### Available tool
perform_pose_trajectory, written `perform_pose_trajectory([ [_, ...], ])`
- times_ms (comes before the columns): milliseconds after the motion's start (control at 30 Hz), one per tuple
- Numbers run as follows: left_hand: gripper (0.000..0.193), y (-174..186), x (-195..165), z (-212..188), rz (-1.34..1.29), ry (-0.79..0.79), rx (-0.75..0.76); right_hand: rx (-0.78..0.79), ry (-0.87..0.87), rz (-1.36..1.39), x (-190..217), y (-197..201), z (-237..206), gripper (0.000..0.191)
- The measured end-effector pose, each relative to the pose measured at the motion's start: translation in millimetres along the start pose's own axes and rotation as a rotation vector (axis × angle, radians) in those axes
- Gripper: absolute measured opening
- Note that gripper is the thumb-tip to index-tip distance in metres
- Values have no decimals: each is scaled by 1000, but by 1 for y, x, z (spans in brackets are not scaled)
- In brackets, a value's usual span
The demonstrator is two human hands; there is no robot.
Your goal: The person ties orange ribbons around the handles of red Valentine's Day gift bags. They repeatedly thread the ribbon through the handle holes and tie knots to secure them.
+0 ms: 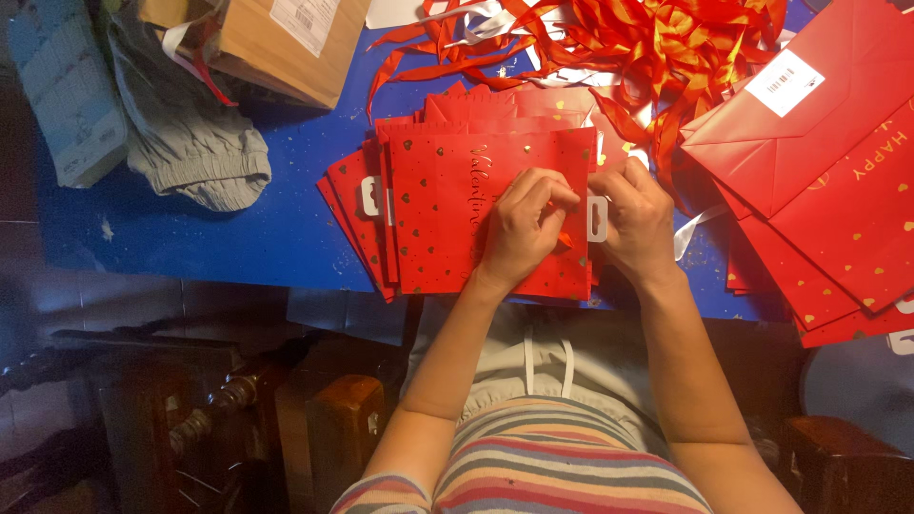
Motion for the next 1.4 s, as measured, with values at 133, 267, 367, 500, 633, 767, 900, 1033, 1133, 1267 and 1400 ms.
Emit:
perform_pose_trajectory([
  [133, 19, 0, -1, -1, 8, 8, -7, 1, 13, 14, 2, 1, 0, 18],
  [267, 18, -5, 3, -3, -41, 69, 16, 3, 26, 34, 4, 3, 2, 19],
  [367, 19, -8, 8, -6, -113, 101, 50, 8, 27, 13, 5, 4, 2, 22],
  [500, 18, -8, 11, -8, -226, 173, 141, 13, 25, 7, 5, 5, 2, 27],
  [633, 19, -2, -5, -2, -33, 40, -10, 8, 26, -3, 4, 5, 1, 25],
  [767, 24, 3, -21, 3, 286, -57, -136, 0, 30, 14, 2, 5, 1, 24],
  [900, 20, 3, -19, 7, 412, -39, -121, 4, 25, 11, 1, 3, 0, 25],
  [1033, 12, -4, -10, 4, 439, -7, -107, -7, 17, 5, 1, 4, 1, 23],
  [1133, 10, -9, 0, -2, 404, 15, -112, 0, 26, 29, 3, 4, 2, 22],
  [1267, 5, -7, 12, -9, 212, 63, -125, -1, 10, 33, 3, 4, 2, 22],
  [1400, 6, -4, 10, -8, 142, 82, -111, -3, 16, 31, 3, 4, 2, 22],
])
Point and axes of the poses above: each hand's wrist, its own z-axis towards the middle knuckle, its own y-axis out of the back of the hand, x = y × z, the point moved 3 cm from there along z, towards the middle knuckle, and after that the axes turned 13 degrees about z, right-handed, at the moved point
